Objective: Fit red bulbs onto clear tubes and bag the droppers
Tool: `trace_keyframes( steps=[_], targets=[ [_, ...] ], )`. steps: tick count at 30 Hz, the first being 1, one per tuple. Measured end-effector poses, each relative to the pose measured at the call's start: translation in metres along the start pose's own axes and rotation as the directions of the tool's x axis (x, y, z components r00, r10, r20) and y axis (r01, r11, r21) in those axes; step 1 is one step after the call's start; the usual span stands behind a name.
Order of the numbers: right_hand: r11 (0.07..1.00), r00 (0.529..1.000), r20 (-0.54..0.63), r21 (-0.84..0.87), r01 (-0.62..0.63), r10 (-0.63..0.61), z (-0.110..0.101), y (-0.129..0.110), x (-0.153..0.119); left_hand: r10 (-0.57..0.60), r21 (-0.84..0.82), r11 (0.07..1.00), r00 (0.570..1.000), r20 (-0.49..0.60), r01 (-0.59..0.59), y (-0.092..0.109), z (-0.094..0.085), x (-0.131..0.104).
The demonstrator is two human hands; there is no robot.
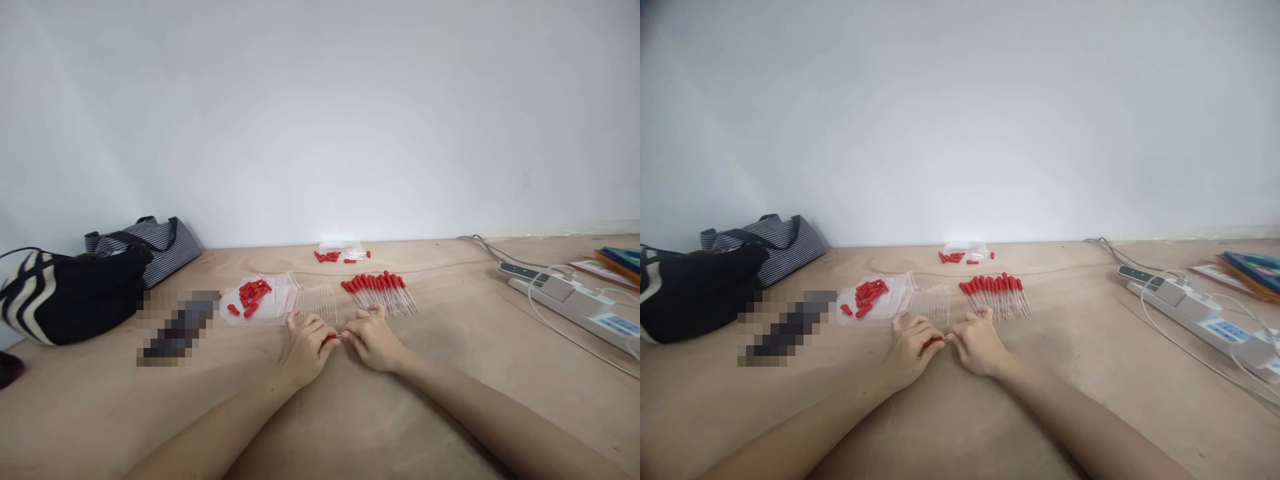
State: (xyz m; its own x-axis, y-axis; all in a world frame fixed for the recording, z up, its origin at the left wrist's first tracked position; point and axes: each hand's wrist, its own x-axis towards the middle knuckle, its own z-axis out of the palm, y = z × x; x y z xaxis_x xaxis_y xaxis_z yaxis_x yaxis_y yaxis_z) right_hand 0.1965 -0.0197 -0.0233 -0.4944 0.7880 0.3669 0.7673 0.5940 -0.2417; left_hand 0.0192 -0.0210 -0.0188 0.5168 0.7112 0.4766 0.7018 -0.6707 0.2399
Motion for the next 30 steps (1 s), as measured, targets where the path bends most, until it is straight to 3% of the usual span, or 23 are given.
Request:
trace_keyframes(
  steps=[7,14,17,19,21,24,27,30],
  targets=[
    [0.989,0.999,-0.033,0.147,-0.003,0.008,-0.008,0.005,-0.004,-0.02,0.01,1.0,1.0,-0.021,0.02,-0.01,-0.011,0.002],
    [0.994,0.986,-0.136,-0.06,0.091,-0.099,-0.004,0.007,-0.007,0.03,0.005,1.0,1.0,0.006,-0.03,-0.009,-0.011,0.002],
    [0.996,0.985,-0.17,-0.085,0.019,-0.034,-0.002,0.008,-0.006,-0.014,0.048,0.999,1.0,0.014,0.014,-0.016,-0.015,0.006],
    [0.989,0.974,-0.205,-0.089,-0.117,0.096,0.0,0.01,-0.001,-0.109,0.115,0.987,0.993,-0.034,0.112,-0.027,-0.02,0.01],
    [0.953,0.942,-0.22,-0.108,-0.282,0.253,0.002,0.012,0.007,-0.244,0.207,0.944,0.966,-0.088,0.257,-0.043,-0.026,0.013],
    [0.875,0.885,-0.196,-0.166,-0.455,0.423,0.007,0.015,0.024,-0.442,0.316,0.822,0.881,-0.168,0.473,-0.068,-0.034,0.013],
    [0.82,0.848,-0.173,-0.219,-0.529,0.501,0.012,0.018,0.041,-0.548,0.354,0.734,0.813,-0.196,0.58,-0.087,-0.04,0.011],
    [0.796,0.832,-0.172,-0.243,-0.554,0.527,0.016,0.021,0.052,-0.58,0.361,0.695,0.782,-0.229,0.622,-0.097,-0.043,0.01]
  ],
)
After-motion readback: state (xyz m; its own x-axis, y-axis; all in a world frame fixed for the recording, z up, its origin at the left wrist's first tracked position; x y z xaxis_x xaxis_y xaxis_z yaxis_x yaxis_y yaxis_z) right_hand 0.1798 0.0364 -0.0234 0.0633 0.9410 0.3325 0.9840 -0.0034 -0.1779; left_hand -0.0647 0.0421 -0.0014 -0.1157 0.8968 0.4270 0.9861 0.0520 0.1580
